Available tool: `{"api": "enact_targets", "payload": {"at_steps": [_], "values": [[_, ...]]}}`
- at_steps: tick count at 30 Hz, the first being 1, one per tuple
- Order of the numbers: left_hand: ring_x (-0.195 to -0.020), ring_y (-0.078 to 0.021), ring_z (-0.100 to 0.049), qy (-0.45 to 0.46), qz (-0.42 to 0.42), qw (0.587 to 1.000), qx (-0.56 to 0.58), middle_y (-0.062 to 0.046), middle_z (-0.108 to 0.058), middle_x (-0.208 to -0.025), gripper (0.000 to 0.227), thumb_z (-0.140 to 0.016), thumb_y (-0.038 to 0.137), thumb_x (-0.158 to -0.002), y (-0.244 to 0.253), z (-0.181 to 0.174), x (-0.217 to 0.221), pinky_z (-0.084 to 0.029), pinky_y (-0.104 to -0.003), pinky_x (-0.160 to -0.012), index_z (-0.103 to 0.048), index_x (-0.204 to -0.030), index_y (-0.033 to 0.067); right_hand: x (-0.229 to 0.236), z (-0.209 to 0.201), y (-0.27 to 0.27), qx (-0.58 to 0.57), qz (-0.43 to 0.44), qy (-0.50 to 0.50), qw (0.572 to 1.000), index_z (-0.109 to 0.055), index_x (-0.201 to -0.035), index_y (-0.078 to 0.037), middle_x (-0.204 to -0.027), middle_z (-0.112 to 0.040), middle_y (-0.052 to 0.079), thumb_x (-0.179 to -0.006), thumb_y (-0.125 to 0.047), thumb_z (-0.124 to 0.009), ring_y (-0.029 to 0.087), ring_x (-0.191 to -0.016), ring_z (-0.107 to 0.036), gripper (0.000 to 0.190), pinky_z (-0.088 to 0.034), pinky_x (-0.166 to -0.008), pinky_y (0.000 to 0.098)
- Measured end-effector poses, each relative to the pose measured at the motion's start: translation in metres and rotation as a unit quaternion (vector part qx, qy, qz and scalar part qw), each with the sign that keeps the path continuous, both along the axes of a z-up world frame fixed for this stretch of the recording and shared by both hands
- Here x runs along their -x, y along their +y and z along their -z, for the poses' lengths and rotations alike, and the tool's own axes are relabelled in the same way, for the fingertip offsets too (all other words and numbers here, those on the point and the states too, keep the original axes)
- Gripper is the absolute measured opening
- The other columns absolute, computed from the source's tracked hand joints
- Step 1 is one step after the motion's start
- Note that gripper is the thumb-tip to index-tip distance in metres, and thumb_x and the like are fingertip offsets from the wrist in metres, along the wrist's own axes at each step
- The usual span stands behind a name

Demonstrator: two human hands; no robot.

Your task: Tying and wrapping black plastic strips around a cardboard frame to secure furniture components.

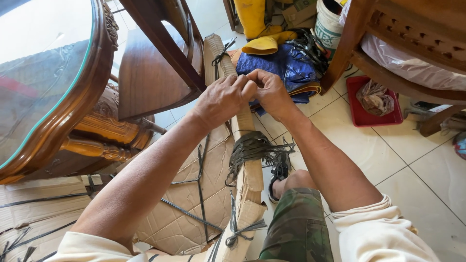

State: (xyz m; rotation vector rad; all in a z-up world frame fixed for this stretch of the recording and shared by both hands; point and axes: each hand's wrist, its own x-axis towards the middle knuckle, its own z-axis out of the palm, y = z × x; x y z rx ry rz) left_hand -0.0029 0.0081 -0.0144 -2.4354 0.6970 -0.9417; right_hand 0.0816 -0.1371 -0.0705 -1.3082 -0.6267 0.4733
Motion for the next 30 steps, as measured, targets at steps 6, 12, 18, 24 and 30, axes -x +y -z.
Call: {"api": "enact_targets", "payload": {"at_steps": [6,12,18,24,30], "values": [[-0.066,-0.0214,-0.063,0.022,-0.032,0.997,0.065,-0.003,-0.052,-0.078,0.013,-0.048,0.000,-0.091,0.010,-0.001,0.010,-0.053,-0.029,-0.060,-0.047,-0.094,0.0129,0.006,0.021,0.007,-0.063,0.018,0.186,0.980,-0.072,-0.099,-0.002,-0.076,-0.067,0.004,-0.085,-0.002,-0.073,0.009,-0.064,-0.067,0.013,-0.059,-0.052,0.0181],[-0.070,-0.0258,-0.063,0.080,-0.032,0.989,0.122,-0.005,-0.051,-0.078,0.021,-0.053,-0.004,-0.085,0.000,-0.010,0.016,-0.053,-0.033,-0.062,-0.044,-0.097,0.0112,0.006,0.023,0.005,-0.013,0.054,0.128,0.990,-0.075,-0.098,-0.005,-0.081,-0.068,0.004,-0.082,-0.008,-0.077,0.007,-0.071,-0.066,0.016,-0.057,-0.054,0.0165],[-0.073,-0.0337,-0.064,0.186,-0.041,0.963,0.191,-0.013,-0.053,-0.082,0.037,-0.060,-0.011,-0.076,0.003,-0.013,0.019,-0.055,-0.040,-0.065,-0.044,-0.104,0.0078,0.008,0.022,0.000,0.012,0.074,0.069,0.995,-0.077,-0.095,-0.010,-0.087,-0.066,0.001,-0.082,-0.009,-0.077,0.007,-0.074,-0.065,0.012,-0.055,-0.060,0.0182],[-0.074,-0.0385,-0.070,0.292,-0.102,0.819,0.484,-0.018,-0.065,-0.085,0.028,-0.053,-0.009,-0.097,-0.010,-0.036,0.028,-0.055,-0.050,-0.064,-0.044,-0.121,0.0037,0.022,0.002,0.000,-0.006,0.059,0.101,0.993,-0.071,-0.105,-0.005,-0.089,-0.064,0.004,-0.090,-0.012,-0.069,0.007,-0.074,-0.062,0.016,-0.058,-0.057,0.0186],[-0.074,-0.0278,-0.072,0.240,-0.139,0.724,0.631,-0.014,-0.073,-0.088,0.029,-0.064,0.002,-0.097,-0.010,-0.026,0.028,-0.054,-0.044,-0.070,-0.046,-0.118,0.0096,0.025,0.017,-0.006,0.025,0.067,0.028,0.997,-0.068,-0.101,-0.002,-0.081,-0.068,0.009,-0.098,-0.014,-0.071,0.015,-0.065,-0.071,0.013,-0.061,-0.051,0.0242]]}}
